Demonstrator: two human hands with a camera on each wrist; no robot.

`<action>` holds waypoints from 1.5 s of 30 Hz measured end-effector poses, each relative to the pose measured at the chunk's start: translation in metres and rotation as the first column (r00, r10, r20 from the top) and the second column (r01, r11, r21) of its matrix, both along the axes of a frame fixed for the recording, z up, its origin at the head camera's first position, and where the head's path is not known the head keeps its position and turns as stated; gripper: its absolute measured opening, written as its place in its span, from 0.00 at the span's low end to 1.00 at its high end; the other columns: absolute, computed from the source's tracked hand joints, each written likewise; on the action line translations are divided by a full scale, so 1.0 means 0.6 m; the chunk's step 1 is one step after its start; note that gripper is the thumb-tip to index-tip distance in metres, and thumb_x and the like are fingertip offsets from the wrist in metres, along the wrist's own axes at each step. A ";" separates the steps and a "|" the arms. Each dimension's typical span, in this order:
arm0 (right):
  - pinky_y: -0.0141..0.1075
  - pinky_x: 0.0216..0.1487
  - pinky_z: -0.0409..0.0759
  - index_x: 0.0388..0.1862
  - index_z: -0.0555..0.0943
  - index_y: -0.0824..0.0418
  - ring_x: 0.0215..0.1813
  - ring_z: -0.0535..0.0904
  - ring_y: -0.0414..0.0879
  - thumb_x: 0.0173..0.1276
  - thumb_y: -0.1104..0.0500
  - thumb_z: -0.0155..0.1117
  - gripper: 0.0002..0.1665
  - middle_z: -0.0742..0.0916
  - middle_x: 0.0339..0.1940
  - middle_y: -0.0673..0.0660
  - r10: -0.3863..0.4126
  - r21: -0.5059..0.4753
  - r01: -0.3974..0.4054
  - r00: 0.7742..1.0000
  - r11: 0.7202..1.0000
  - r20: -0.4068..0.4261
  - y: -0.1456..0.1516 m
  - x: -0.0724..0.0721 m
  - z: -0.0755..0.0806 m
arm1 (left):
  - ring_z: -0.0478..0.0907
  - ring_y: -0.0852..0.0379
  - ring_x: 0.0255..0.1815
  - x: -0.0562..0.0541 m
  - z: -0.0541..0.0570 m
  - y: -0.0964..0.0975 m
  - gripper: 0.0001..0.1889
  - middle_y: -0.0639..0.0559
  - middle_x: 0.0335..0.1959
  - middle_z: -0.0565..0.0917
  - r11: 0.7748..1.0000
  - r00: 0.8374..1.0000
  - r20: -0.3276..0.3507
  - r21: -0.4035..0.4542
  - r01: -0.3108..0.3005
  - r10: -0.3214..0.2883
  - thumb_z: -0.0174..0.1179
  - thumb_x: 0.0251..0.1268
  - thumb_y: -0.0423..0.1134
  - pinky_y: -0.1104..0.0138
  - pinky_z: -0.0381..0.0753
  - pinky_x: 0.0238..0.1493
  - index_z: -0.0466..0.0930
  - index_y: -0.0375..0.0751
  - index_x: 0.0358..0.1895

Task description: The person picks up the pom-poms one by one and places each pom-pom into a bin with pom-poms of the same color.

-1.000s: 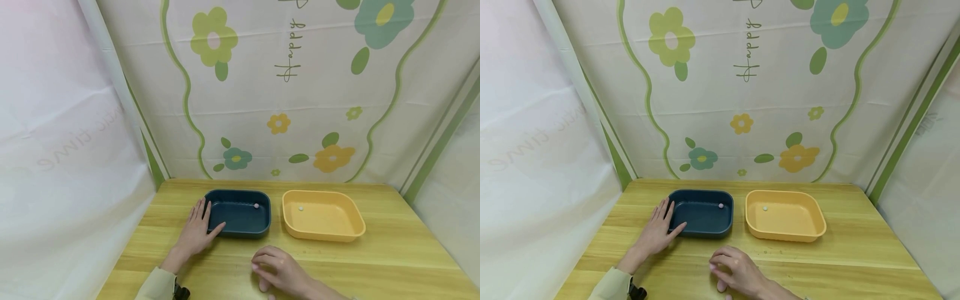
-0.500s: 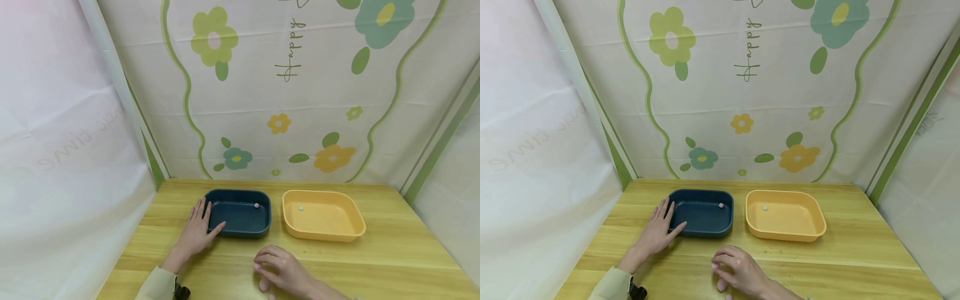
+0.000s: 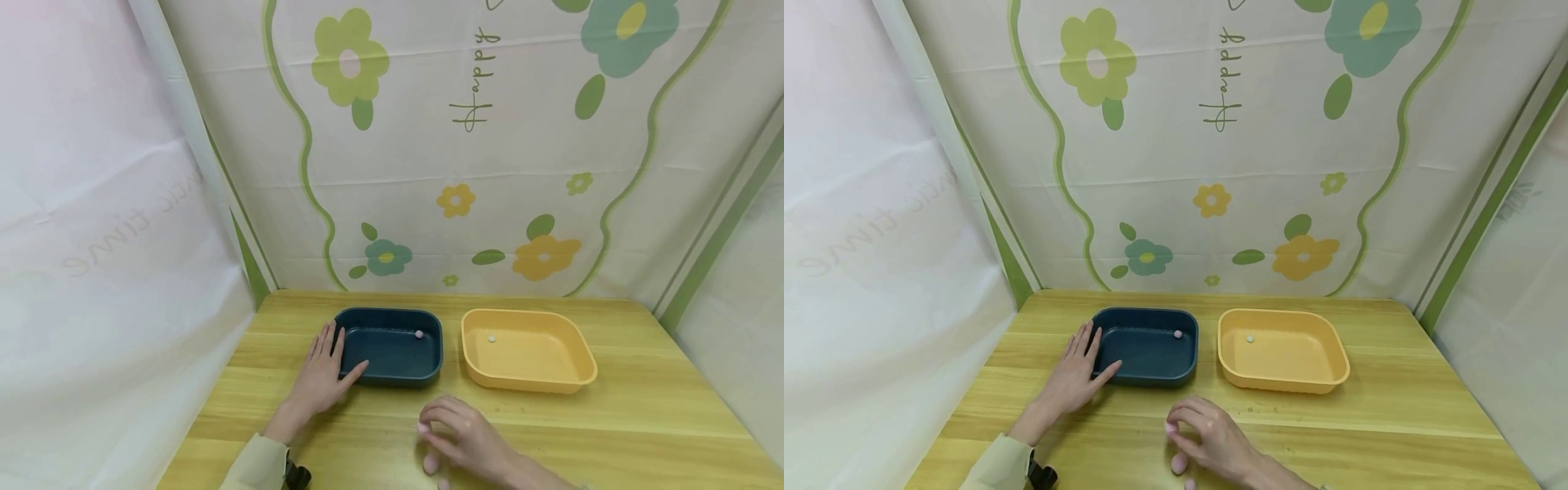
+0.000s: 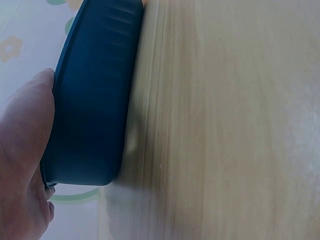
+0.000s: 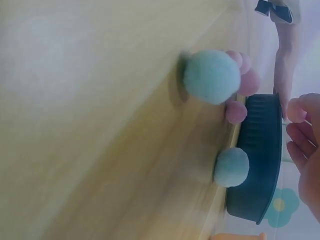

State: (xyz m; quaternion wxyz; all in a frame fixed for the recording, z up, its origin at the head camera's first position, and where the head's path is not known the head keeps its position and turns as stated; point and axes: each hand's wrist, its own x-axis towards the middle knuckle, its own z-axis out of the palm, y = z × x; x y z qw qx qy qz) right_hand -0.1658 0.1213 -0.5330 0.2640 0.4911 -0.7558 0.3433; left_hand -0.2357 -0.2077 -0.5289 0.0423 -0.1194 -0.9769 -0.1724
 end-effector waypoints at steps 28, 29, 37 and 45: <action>0.22 0.60 0.85 0.45 0.90 0.57 0.49 0.89 0.40 0.58 0.67 0.85 0.17 0.92 0.46 0.50 -0.078 0.008 0.078 0.997 0.997 0.026 0.000 -0.016 0.010 | 0.41 0.35 0.95 0.000 0.003 -0.001 0.55 0.34 0.93 0.43 0.999 1.000 0.003 -0.034 0.004 -0.004 0.51 0.82 0.72 0.41 0.48 0.94 0.46 0.32 0.90; 0.22 0.60 0.85 0.45 0.90 0.57 0.49 0.89 0.40 0.57 0.67 0.85 0.17 0.92 0.46 0.50 -0.083 0.010 0.083 0.996 0.997 0.027 0.000 -0.018 0.011 | 0.41 0.35 0.95 0.000 0.003 -0.001 0.55 0.34 0.93 0.42 0.999 1.000 0.002 -0.035 0.004 -0.003 0.51 0.82 0.73 0.41 0.48 0.94 0.46 0.32 0.90; 0.22 0.59 0.85 0.45 0.90 0.57 0.47 0.88 0.40 0.65 0.65 0.82 0.11 0.92 0.46 0.49 -0.083 -0.019 0.082 0.996 0.996 -0.018 -0.006 -0.032 0.021 | 0.41 0.35 0.95 0.000 0.002 -0.002 0.55 0.36 0.93 0.41 0.999 1.000 0.006 -0.044 0.000 0.001 0.50 0.81 0.74 0.42 0.48 0.94 0.45 0.33 0.90; 0.23 0.58 0.86 0.44 0.90 0.58 0.46 0.89 0.41 0.65 0.66 0.82 0.11 0.91 0.45 0.50 -0.095 -0.026 0.094 0.995 0.995 -0.014 -0.006 -0.048 0.029 | 0.42 0.34 0.95 0.002 0.001 -0.001 0.55 0.33 0.93 0.45 0.999 1.000 -0.010 -0.035 0.005 -0.005 0.52 0.81 0.72 0.41 0.49 0.93 0.48 0.31 0.90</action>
